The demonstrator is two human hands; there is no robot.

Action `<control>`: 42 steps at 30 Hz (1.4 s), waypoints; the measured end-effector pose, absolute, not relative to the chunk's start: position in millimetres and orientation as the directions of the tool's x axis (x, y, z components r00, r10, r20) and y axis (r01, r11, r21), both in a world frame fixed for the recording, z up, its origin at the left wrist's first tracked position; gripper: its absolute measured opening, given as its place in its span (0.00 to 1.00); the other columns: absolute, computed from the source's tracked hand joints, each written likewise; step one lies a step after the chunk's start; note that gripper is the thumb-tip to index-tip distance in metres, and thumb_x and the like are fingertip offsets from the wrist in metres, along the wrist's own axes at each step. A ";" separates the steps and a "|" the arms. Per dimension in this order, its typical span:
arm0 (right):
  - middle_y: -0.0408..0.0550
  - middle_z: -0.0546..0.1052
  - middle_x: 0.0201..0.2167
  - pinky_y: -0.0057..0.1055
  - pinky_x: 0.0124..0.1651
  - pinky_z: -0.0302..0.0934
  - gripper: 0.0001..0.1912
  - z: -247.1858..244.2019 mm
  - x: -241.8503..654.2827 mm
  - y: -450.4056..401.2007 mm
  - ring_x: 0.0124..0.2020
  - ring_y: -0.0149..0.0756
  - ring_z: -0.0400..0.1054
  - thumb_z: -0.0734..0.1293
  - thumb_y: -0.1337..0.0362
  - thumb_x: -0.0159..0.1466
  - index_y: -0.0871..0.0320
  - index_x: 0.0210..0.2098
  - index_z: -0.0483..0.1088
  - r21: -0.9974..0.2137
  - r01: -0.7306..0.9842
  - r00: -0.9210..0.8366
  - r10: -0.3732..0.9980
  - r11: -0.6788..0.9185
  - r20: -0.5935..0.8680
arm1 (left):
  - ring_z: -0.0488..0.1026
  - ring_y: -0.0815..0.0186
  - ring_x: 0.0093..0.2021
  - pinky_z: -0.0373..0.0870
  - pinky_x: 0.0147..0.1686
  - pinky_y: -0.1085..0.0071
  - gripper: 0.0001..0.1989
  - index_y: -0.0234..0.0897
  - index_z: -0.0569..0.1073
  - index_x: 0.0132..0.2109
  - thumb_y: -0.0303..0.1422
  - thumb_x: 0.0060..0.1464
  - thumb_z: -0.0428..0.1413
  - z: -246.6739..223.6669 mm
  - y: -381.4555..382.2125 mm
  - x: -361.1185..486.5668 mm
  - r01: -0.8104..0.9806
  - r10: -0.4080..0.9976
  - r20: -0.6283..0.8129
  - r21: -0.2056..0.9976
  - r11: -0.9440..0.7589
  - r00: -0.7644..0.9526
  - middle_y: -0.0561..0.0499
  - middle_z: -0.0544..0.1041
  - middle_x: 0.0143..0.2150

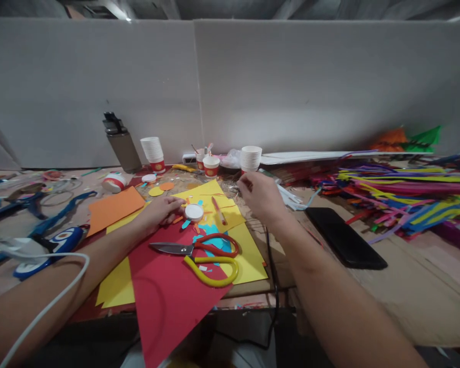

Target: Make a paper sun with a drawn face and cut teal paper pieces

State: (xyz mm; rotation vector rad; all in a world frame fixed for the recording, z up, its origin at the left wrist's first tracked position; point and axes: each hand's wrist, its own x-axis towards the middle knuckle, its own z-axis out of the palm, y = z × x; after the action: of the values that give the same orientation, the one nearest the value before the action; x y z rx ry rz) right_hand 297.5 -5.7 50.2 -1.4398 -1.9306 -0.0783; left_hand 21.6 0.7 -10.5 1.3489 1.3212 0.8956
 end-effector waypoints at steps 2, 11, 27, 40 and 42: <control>0.48 0.78 0.31 0.29 0.34 0.56 0.10 55.1 309.2 -10.3 0.31 0.35 0.69 0.63 0.60 0.63 0.58 0.33 0.74 -0.306 0.915 -0.065 0.846 0.262 0.529 | 0.56 0.77 0.12 0.48 0.11 0.76 0.14 0.34 0.71 0.37 0.42 0.54 0.53 -9.6 0.5 20.3 0.272 0.986 -0.118 0.959 0.083 0.114 0.50 0.78 0.29; 0.65 0.77 0.40 0.36 0.38 0.57 0.22 44.7 359.0 -28.4 0.43 0.51 0.71 0.59 0.50 0.64 0.63 0.37 0.73 0.116 0.987 0.108 0.993 -0.112 0.040 | 0.65 0.72 0.15 0.62 0.18 0.74 0.14 0.35 0.73 0.31 0.41 0.54 0.52 -3.4 -5.4 18.4 0.605 0.996 0.075 0.791 -0.091 0.052 0.50 0.78 0.27; 0.48 0.75 0.27 0.29 0.31 0.56 0.24 33.2 360.1 -25.9 0.26 0.37 0.70 0.62 0.66 0.59 0.61 0.55 0.60 -0.192 0.974 0.145 0.982 -0.120 0.118 | 0.68 0.71 0.22 0.66 0.24 0.75 0.14 0.34 0.74 0.30 0.42 0.52 0.56 5.2 -18.3 25.9 0.399 0.970 0.243 0.888 -0.231 0.021 0.51 0.75 0.25; 0.39 0.65 0.29 0.26 0.27 0.56 0.30 30.8 277.3 -48.7 0.26 0.29 0.59 0.61 0.61 0.66 0.53 0.63 0.45 -0.882 0.201 -0.216 0.898 0.426 0.385 | 0.65 0.74 0.21 0.60 0.21 0.77 0.15 0.33 0.74 0.31 0.43 0.52 0.59 16.5 -43.7 47.7 -0.003 0.969 0.124 0.992 -0.127 0.214 0.51 0.74 0.26; 0.40 0.67 0.31 0.26 0.27 0.56 0.30 39.3 265.5 -54.1 0.26 0.29 0.60 0.60 0.61 0.66 0.53 0.64 0.45 -0.887 0.195 -0.271 0.892 0.418 0.361 | 0.65 0.74 0.22 0.61 0.22 0.77 0.16 0.33 0.75 0.35 0.44 0.51 0.60 17.0 -45.2 50.5 -0.085 0.959 0.105 0.993 -0.085 0.263 0.51 0.74 0.28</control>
State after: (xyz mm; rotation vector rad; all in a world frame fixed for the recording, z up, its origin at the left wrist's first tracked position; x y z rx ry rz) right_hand 265.5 -54.1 39.3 -0.9504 -1.7275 0.9243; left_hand 50.5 -45.2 17.0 1.3405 0.9090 1.1084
